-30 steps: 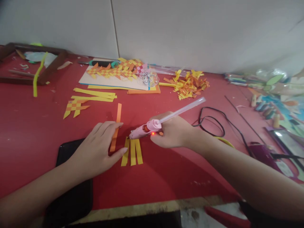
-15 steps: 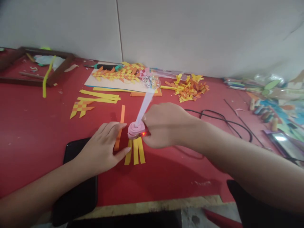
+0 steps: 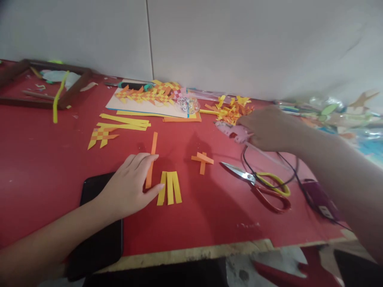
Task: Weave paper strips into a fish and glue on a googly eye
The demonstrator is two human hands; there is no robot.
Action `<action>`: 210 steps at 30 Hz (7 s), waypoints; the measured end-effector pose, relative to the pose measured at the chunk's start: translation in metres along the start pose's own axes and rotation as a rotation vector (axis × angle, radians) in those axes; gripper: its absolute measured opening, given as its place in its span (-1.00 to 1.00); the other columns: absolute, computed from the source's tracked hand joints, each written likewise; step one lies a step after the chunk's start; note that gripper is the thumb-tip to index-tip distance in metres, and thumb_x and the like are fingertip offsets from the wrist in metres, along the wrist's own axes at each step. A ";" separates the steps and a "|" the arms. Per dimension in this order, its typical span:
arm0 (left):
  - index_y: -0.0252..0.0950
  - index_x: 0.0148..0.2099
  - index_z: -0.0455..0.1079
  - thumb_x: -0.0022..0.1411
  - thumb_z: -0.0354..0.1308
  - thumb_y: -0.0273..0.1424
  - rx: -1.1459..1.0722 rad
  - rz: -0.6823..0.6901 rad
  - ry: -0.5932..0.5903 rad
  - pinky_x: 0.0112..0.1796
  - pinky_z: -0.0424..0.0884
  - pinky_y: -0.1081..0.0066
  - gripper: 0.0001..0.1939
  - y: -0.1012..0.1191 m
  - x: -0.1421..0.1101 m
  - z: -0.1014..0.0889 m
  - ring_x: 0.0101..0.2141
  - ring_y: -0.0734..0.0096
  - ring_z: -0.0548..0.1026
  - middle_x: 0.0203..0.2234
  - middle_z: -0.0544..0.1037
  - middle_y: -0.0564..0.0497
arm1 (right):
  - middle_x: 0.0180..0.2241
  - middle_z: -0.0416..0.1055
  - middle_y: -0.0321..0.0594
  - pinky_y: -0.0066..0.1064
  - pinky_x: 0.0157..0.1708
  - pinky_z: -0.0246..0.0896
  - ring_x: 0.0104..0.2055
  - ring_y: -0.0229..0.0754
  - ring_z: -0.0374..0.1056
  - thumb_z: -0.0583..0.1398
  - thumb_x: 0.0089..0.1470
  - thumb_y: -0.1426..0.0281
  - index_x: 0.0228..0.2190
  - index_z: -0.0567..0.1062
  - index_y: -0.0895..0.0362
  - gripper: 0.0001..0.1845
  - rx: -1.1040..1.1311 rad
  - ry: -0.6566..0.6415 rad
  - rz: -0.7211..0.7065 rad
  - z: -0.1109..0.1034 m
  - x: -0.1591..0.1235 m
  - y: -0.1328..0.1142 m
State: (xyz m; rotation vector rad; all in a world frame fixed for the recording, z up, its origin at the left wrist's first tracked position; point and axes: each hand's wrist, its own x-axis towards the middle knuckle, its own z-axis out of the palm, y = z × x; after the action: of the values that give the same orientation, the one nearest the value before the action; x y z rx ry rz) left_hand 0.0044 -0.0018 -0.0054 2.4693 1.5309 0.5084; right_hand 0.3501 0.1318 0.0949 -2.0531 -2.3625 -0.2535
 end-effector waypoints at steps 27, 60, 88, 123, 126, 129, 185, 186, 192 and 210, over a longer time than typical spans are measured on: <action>-0.44 0.17 0.20 0.21 0.10 -0.34 0.004 -0.013 0.050 0.02 0.35 -0.09 -0.49 -0.002 0.000 0.002 0.02 -0.13 0.38 -0.01 0.43 -0.32 | -0.28 0.41 -0.14 -0.24 -0.18 0.21 -0.19 -0.08 0.28 0.20 0.07 0.54 -0.39 0.36 0.12 -0.90 0.558 -0.314 -0.401 0.045 -0.079 -0.179; -0.27 -0.15 0.51 0.17 0.22 -0.29 -1.264 -0.539 -0.135 -0.21 0.46 0.41 -0.77 0.009 0.012 -0.019 -0.25 0.36 0.57 -0.28 0.62 0.00 | -0.47 0.49 -0.37 -0.41 -0.29 0.32 -0.40 -0.30 0.45 0.41 -0.18 0.44 -0.16 0.41 0.11 -0.51 1.855 -0.412 0.269 0.044 -0.096 -0.161; -0.36 -0.45 0.55 0.01 0.46 -0.33 -1.798 -0.623 -0.653 -0.41 0.52 0.57 -0.79 0.014 0.012 -0.022 -0.53 0.55 0.55 -0.55 0.58 0.04 | -0.32 0.57 -0.32 -0.54 -0.24 0.39 -0.31 -0.39 0.46 0.42 -0.01 0.30 -0.30 0.67 0.01 -0.83 2.244 -0.675 -0.027 0.052 -0.111 -0.166; -0.28 -0.07 0.49 0.14 0.33 -0.31 -1.122 -0.427 -0.027 -0.10 0.52 0.30 -0.69 0.006 0.008 -0.011 -0.13 0.24 0.57 -0.15 0.61 -0.08 | -0.41 0.49 -0.30 -0.46 -0.43 0.41 -0.43 -0.29 0.49 0.34 0.07 0.27 -0.31 0.41 0.11 -0.74 1.639 -0.350 -0.061 0.049 -0.104 -0.153; -0.27 -0.03 0.51 0.17 0.30 -0.32 -1.103 -0.411 -0.060 -0.08 0.52 0.29 -0.69 0.008 0.008 -0.012 -0.13 0.24 0.58 -0.16 0.62 -0.08 | -0.51 0.48 -0.29 -0.48 -0.48 0.35 -0.47 -0.29 0.46 0.30 0.12 0.25 -0.33 0.37 0.12 -0.75 1.625 -0.414 -0.097 0.049 -0.105 -0.153; -0.26 0.00 0.51 0.16 0.31 -0.34 -1.138 -0.417 -0.070 -0.08 0.53 0.28 -0.67 0.008 0.007 -0.011 -0.13 0.24 0.58 -0.12 0.61 -0.08 | -0.52 0.50 -0.28 -0.48 -0.50 0.32 -0.49 -0.30 0.44 0.29 0.14 0.24 -0.31 0.36 0.11 -0.75 1.610 -0.424 -0.097 0.049 -0.106 -0.154; -0.16 0.13 0.42 0.25 0.16 -0.59 -1.001 -0.073 0.205 -0.08 0.47 0.51 -0.57 0.015 -0.003 -0.007 -0.20 0.53 0.50 -0.16 0.48 0.03 | -0.40 0.52 -0.27 -0.49 -0.37 0.39 -0.38 -0.31 0.44 0.27 0.10 0.51 -0.35 0.52 0.12 -0.93 1.246 0.232 -0.342 0.045 -0.120 -0.165; -0.17 0.12 0.43 0.24 0.16 -0.60 -0.987 -0.062 0.191 -0.09 0.47 0.51 -0.57 0.015 -0.003 -0.007 -0.21 0.53 0.50 -0.17 0.48 0.03 | -0.41 0.52 -0.28 -0.49 -0.38 0.39 -0.39 -0.32 0.44 0.28 0.09 0.51 -0.36 0.52 0.12 -0.94 1.262 0.203 -0.308 0.045 -0.121 -0.165; -0.19 0.07 0.43 0.20 0.15 -0.60 -0.931 -0.067 0.156 -0.12 0.48 0.50 -0.60 0.017 -0.003 -0.008 -0.23 0.52 0.51 -0.17 0.49 0.03 | -0.43 0.54 -0.33 -0.60 -0.47 0.35 -0.46 -0.37 0.43 0.30 0.06 0.48 -0.36 0.53 0.13 -0.94 1.366 0.098 -0.189 0.043 -0.122 -0.167; -0.16 0.09 0.39 0.17 0.12 -0.63 -0.874 -0.037 0.103 -0.15 0.48 0.49 -0.54 0.018 -0.005 -0.009 -0.26 0.52 0.48 -0.21 0.47 0.05 | -0.40 0.58 -0.28 -0.60 -0.38 0.40 -0.41 -0.35 0.48 0.30 0.03 0.49 -0.37 0.55 0.16 -0.95 1.318 0.091 -0.190 0.040 -0.122 -0.166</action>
State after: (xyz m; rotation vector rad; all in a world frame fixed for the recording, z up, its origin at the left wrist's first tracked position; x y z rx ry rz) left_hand 0.0134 -0.0146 0.0074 1.7458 1.0411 1.0381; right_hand 0.2087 -0.0055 0.0222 -1.1095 -1.7454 0.9223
